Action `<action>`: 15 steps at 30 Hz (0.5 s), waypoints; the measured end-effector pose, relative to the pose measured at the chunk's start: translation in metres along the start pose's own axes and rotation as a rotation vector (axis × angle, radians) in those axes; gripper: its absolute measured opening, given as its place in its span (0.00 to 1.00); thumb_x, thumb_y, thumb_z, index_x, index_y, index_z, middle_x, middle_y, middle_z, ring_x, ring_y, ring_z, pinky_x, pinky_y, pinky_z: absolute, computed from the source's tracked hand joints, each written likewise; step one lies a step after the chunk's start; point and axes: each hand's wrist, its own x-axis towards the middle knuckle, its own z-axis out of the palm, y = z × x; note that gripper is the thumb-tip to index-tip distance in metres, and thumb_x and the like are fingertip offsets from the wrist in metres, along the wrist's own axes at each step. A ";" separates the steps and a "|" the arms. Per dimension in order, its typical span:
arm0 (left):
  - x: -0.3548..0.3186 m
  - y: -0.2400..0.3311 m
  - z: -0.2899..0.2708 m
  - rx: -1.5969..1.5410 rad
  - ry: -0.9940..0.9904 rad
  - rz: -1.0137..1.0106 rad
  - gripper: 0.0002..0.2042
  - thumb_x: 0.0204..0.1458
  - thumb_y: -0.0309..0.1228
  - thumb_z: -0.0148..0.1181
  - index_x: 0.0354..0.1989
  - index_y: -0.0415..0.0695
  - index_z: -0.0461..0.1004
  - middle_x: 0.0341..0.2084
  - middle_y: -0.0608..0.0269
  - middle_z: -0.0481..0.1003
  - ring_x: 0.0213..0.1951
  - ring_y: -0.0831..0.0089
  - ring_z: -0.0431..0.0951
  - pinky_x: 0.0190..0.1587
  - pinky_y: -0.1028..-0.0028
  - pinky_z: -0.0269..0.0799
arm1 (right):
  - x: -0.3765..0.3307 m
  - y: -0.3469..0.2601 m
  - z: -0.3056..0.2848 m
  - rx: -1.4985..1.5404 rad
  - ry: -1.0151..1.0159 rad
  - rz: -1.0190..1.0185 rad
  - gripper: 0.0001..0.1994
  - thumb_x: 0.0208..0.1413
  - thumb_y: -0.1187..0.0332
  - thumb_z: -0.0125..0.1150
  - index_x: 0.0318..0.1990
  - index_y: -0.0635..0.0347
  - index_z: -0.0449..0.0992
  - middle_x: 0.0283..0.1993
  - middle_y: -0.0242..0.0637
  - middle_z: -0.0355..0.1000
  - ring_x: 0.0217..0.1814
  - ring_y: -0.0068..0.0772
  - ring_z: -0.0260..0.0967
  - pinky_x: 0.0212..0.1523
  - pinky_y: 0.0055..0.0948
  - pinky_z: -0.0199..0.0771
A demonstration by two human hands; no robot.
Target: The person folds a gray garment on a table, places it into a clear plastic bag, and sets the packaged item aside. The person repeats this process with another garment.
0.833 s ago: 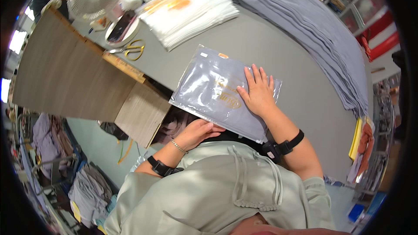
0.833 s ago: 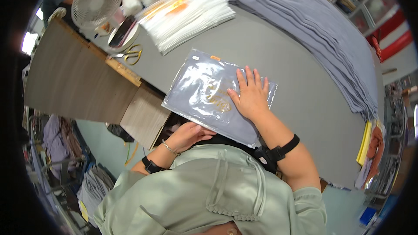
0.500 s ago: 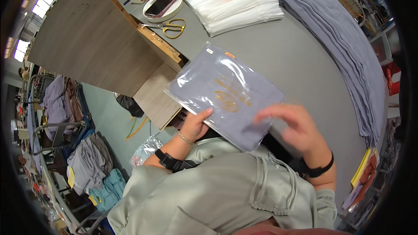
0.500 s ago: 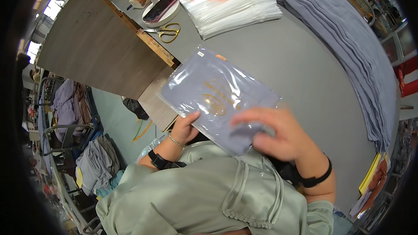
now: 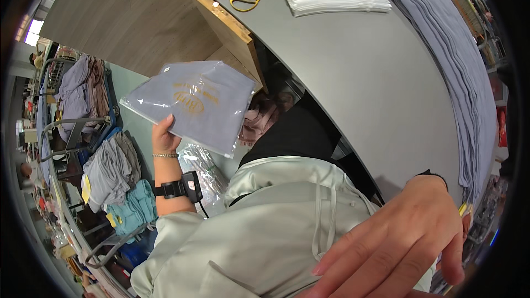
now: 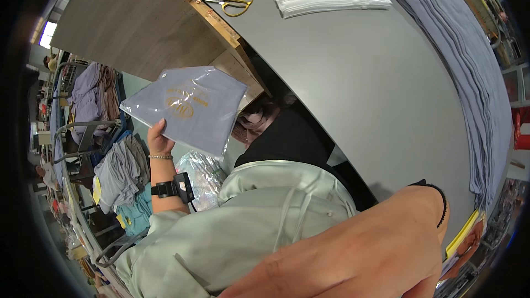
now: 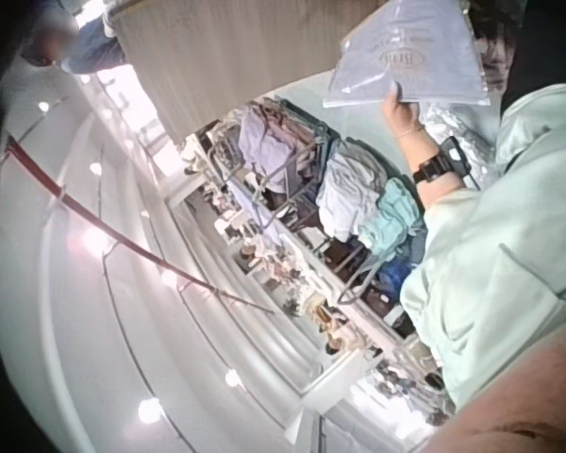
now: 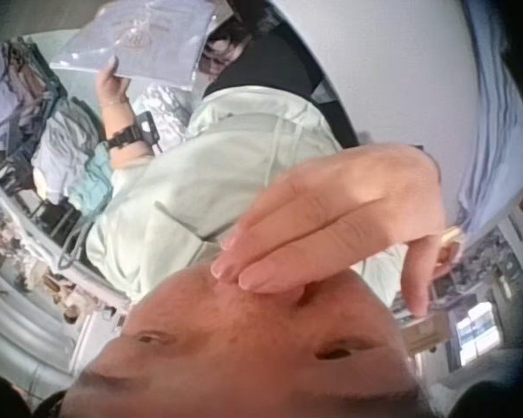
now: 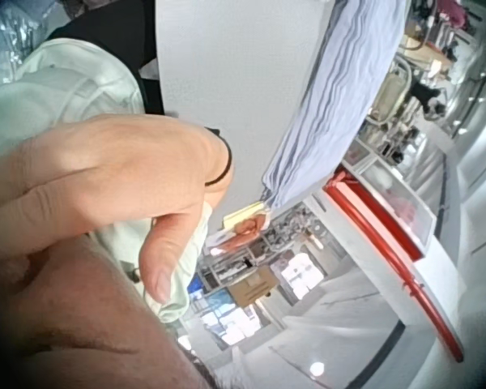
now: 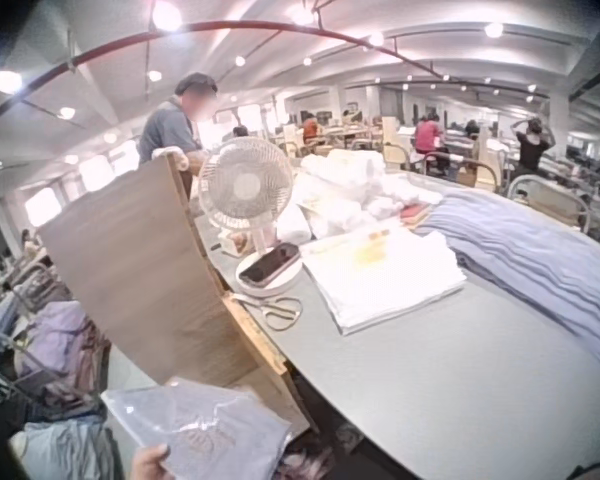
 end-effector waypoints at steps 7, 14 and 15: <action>0.071 -0.057 -0.043 -0.218 0.369 -0.069 0.17 0.57 0.29 0.51 0.53 0.34 0.67 0.51 0.53 0.72 0.53 0.58 0.72 0.59 0.57 0.64 | 0.002 0.021 -0.008 -0.010 0.100 0.010 0.49 0.56 0.34 0.42 0.53 0.91 0.61 0.54 0.74 0.61 0.57 0.67 0.63 0.54 0.52 0.67; 0.144 -0.149 -0.069 -0.434 0.526 0.033 0.14 0.58 0.31 0.54 0.50 0.39 0.68 0.46 0.55 0.74 0.48 0.60 0.74 0.54 0.58 0.70 | 0.004 0.024 -0.024 0.062 0.207 0.212 0.55 0.52 0.29 0.41 0.55 0.93 0.57 0.56 0.75 0.59 0.59 0.68 0.61 0.56 0.51 0.66; 0.143 -0.173 -0.070 -0.430 0.561 -0.054 0.15 0.58 0.34 0.54 0.50 0.40 0.68 0.47 0.55 0.73 0.50 0.60 0.73 0.54 0.56 0.70 | 0.006 0.028 -0.029 0.072 0.208 0.219 0.56 0.52 0.29 0.41 0.55 0.93 0.56 0.56 0.75 0.59 0.59 0.68 0.61 0.56 0.51 0.66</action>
